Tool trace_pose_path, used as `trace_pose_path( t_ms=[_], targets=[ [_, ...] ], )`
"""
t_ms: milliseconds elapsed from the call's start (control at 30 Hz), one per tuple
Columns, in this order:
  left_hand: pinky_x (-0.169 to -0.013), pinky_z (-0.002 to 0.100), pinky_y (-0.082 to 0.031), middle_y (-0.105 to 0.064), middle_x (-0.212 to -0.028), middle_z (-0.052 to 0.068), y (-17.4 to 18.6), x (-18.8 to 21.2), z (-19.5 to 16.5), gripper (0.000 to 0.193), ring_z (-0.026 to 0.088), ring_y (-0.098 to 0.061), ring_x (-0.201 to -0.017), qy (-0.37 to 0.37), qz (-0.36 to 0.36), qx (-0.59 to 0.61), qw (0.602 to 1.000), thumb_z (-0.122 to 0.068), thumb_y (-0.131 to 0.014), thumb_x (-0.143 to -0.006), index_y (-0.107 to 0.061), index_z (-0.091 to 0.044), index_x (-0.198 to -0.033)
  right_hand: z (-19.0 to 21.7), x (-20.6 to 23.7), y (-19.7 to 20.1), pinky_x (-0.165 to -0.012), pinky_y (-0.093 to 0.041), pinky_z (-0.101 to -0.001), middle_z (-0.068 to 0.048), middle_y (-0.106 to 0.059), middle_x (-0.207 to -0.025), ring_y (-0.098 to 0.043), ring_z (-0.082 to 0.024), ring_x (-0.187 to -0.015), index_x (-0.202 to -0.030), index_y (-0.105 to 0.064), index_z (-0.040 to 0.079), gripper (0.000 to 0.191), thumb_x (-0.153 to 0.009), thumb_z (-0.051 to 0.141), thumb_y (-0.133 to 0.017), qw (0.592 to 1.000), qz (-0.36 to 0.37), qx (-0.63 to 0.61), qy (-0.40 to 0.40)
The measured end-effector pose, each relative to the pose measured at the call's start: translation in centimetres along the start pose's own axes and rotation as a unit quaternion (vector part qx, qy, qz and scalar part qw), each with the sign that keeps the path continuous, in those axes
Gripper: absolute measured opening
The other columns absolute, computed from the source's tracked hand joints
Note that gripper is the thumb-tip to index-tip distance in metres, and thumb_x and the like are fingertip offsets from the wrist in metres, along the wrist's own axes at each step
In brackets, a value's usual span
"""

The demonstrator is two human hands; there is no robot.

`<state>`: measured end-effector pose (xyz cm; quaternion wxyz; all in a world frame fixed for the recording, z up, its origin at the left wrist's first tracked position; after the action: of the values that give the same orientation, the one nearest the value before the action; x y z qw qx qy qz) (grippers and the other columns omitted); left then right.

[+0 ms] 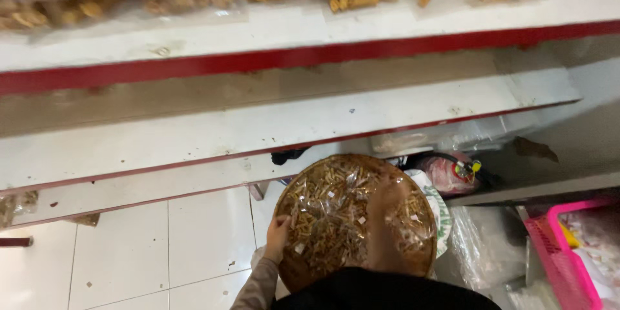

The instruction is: The person picks up small plastic bags of fried snack pieces from a large woven tray and places and arranges them in rows on white display shelves, working through several shelf levels and trays of packaged snacks.

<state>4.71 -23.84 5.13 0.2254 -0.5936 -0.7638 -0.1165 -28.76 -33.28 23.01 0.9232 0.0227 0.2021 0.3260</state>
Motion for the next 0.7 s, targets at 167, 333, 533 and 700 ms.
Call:
trace_pose_path(
  t_ms=[167, 333, 533, 700],
  targets=[
    [-0.089, 0.043, -0.059, -0.076, -0.111, 0.017, 0.9, 4.3, 5.8, 0.053, 0.034, -0.072, -0.106, 0.0, -0.068, -0.381, 0.922, -0.041, -0.081, -0.077, -0.074, -0.005, -0.115, -14.9, 15.5, 11.8, -0.097, -0.051, -0.0403, -0.017, -0.056, -0.13, -0.057, -0.025, -0.112, -0.145, -0.042, -0.002, 0.054, -0.107, 0.026, -0.068, 0.815, 0.236, 0.092, -0.522],
    [-0.095, 0.046, -0.058, -0.062, -0.127, 0.017, -3.6, 8.4, 13.6, 0.075, 0.035, -0.063, -0.118, 0.107, 0.045, -0.325, 0.938, -0.04, -0.085, -0.07, -0.049, -0.012, -0.13, -20.8, 23.9, 20.2, -0.096, -0.052, -0.0409, -0.016, -0.059, -0.128, -0.059, -0.026, -0.111, -0.144, -0.045, -0.001, 0.055, -0.104, 0.027, -0.07, 0.701, 0.297, 0.009, -0.649],
    [-0.1, 0.051, -0.057, -0.042, -0.145, 0.014, -9.5, 12.2, 23.2, 0.119, 0.034, -0.052, -0.13, 0.154, 0.074, 0.05, 0.984, -0.031, -0.094, -0.059, -0.014, -0.022, -0.147, -23.2, 26.1, 20.6, -0.096, -0.052, -0.0416, -0.015, -0.062, -0.127, -0.062, -0.026, -0.11, -0.143, -0.049, 0.0, 0.056, -0.101, 0.027, -0.073, 0.755, 0.197, -0.092, -0.618],
    [-0.1, 0.039, -0.054, -0.06, -0.142, 0.02, -9.7, 14.3, 25.9, 0.124, 0.031, -0.062, -0.129, 0.319, 0.132, -0.328, 0.879, -0.053, -0.099, -0.063, -0.032, 0.007, -0.147, -22.7, 24.6, 21.5, -0.095, -0.053, -0.0423, -0.015, -0.064, -0.126, -0.064, -0.026, -0.109, -0.142, -0.052, 0.001, 0.056, -0.098, 0.027, -0.075, 0.792, 0.132, -0.126, -0.583]
  ],
)
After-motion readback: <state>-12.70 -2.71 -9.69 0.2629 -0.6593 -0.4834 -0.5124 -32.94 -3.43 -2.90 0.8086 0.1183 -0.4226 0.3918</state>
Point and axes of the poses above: each hand's wrist, its own x-axis away from the middle knuckle, its own y-axis out of the back of the hand, z = x × y, the point moved 6 cm from there along -x, towards the middle knuckle
